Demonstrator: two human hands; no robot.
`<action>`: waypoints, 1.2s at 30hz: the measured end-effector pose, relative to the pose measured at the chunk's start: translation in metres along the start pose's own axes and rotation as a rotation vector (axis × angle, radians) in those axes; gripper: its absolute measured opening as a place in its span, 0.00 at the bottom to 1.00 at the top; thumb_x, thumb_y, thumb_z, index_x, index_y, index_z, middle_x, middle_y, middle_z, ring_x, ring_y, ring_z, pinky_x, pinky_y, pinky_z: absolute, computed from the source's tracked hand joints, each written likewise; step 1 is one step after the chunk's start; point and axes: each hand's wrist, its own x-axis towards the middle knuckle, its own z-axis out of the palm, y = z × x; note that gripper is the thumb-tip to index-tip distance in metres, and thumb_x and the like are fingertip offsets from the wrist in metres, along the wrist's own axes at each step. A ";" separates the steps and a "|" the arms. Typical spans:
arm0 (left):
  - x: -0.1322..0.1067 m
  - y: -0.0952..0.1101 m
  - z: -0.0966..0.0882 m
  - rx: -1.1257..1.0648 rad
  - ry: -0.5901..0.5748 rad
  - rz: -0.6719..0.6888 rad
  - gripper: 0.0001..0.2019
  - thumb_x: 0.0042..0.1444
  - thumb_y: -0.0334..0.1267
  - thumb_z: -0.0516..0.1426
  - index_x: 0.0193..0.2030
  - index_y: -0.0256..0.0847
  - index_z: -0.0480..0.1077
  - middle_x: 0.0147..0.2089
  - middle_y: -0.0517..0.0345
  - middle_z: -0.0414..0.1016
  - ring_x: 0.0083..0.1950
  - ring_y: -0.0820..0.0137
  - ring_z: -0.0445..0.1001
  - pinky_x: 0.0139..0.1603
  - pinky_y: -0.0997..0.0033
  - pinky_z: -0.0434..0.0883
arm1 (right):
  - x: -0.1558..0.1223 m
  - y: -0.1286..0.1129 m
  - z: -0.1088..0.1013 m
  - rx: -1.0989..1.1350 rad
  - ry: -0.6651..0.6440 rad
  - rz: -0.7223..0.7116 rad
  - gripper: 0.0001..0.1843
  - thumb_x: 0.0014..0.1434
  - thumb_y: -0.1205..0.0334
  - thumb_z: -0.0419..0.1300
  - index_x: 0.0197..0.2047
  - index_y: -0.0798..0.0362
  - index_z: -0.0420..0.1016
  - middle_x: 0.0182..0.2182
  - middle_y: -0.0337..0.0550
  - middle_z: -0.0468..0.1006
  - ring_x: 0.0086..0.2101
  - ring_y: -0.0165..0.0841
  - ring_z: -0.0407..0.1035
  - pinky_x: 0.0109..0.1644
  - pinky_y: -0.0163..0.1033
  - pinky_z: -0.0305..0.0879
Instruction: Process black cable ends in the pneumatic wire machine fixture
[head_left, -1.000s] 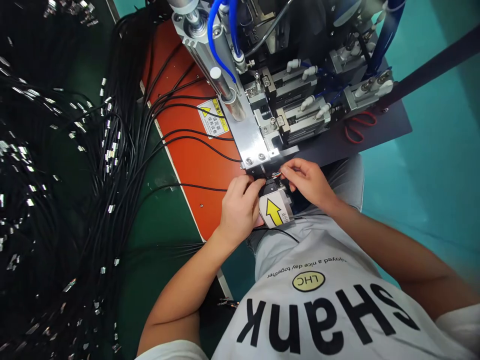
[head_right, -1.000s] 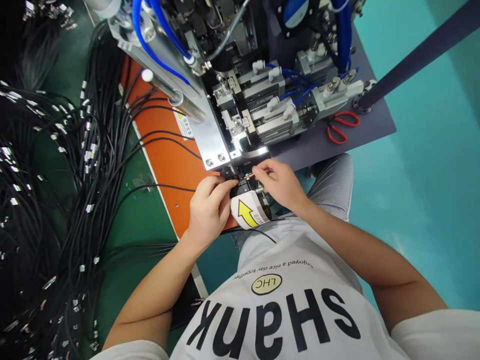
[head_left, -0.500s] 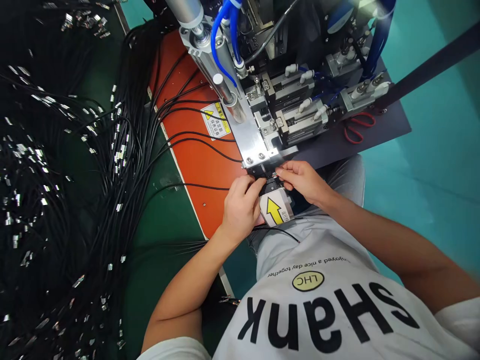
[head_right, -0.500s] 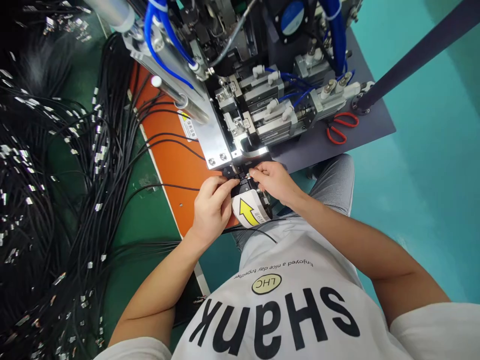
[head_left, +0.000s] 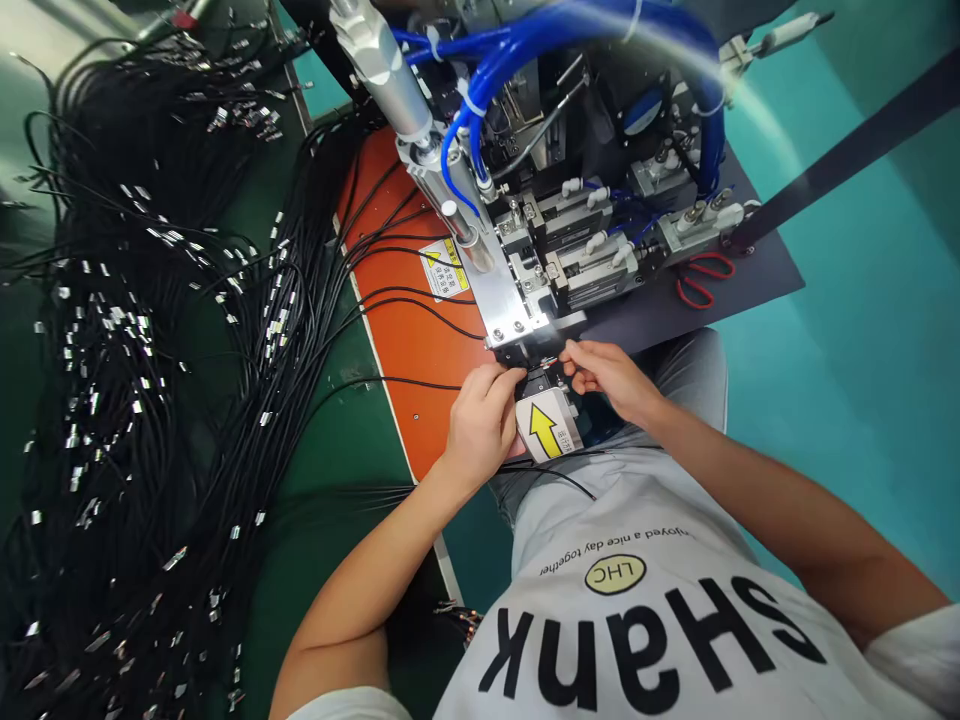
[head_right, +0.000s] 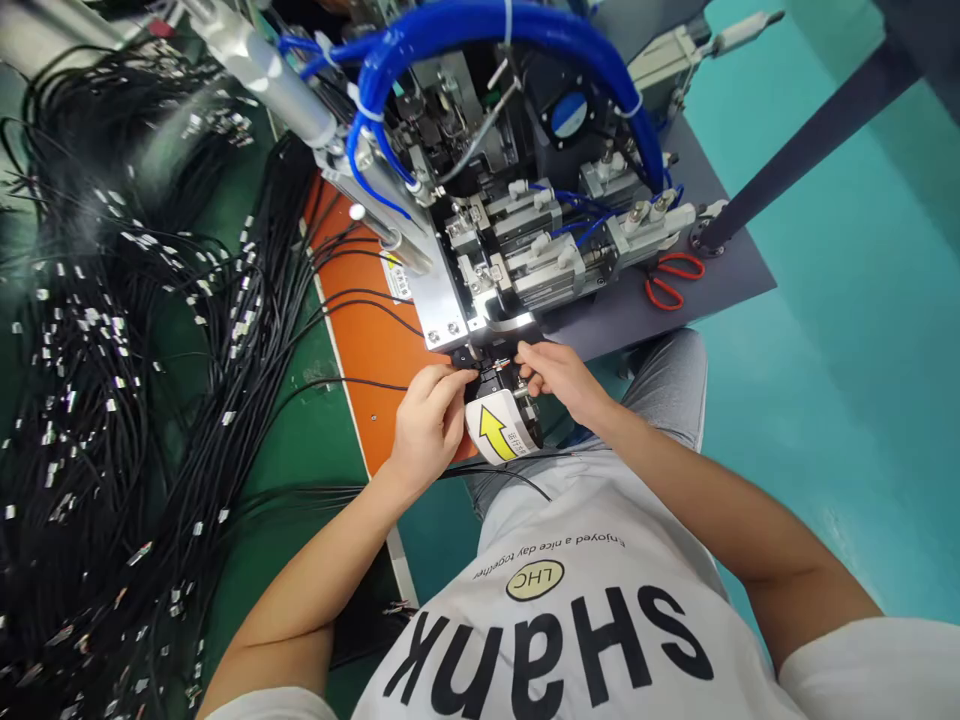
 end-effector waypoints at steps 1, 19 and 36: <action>-0.003 0.000 -0.004 0.004 -0.005 -0.014 0.14 0.65 0.29 0.50 0.55 0.39 0.69 0.48 0.47 0.73 0.51 0.64 0.71 0.52 0.62 0.73 | -0.005 0.001 -0.007 0.006 0.026 -0.006 0.24 0.56 0.39 0.65 0.36 0.55 0.76 0.29 0.36 0.72 0.21 0.22 0.64 0.25 0.32 0.54; -0.123 0.054 -0.022 0.482 -0.476 0.225 0.23 0.66 0.27 0.46 0.67 0.32 0.62 0.65 0.38 0.69 0.66 0.58 0.68 0.65 0.57 0.67 | -0.056 0.035 -0.038 -0.208 -0.023 -0.063 0.18 0.57 0.44 0.66 0.34 0.51 0.75 0.30 0.39 0.72 0.26 0.28 0.62 0.33 0.38 0.58; -0.114 -0.021 -0.116 0.386 -0.257 0.166 0.13 0.65 0.34 0.51 0.53 0.37 0.69 0.38 0.51 0.74 0.37 0.65 0.70 0.37 0.63 0.64 | -0.102 0.002 -0.013 -0.542 -0.090 -0.290 0.13 0.66 0.48 0.58 0.40 0.48 0.74 0.27 0.38 0.72 0.29 0.32 0.67 0.35 0.38 0.65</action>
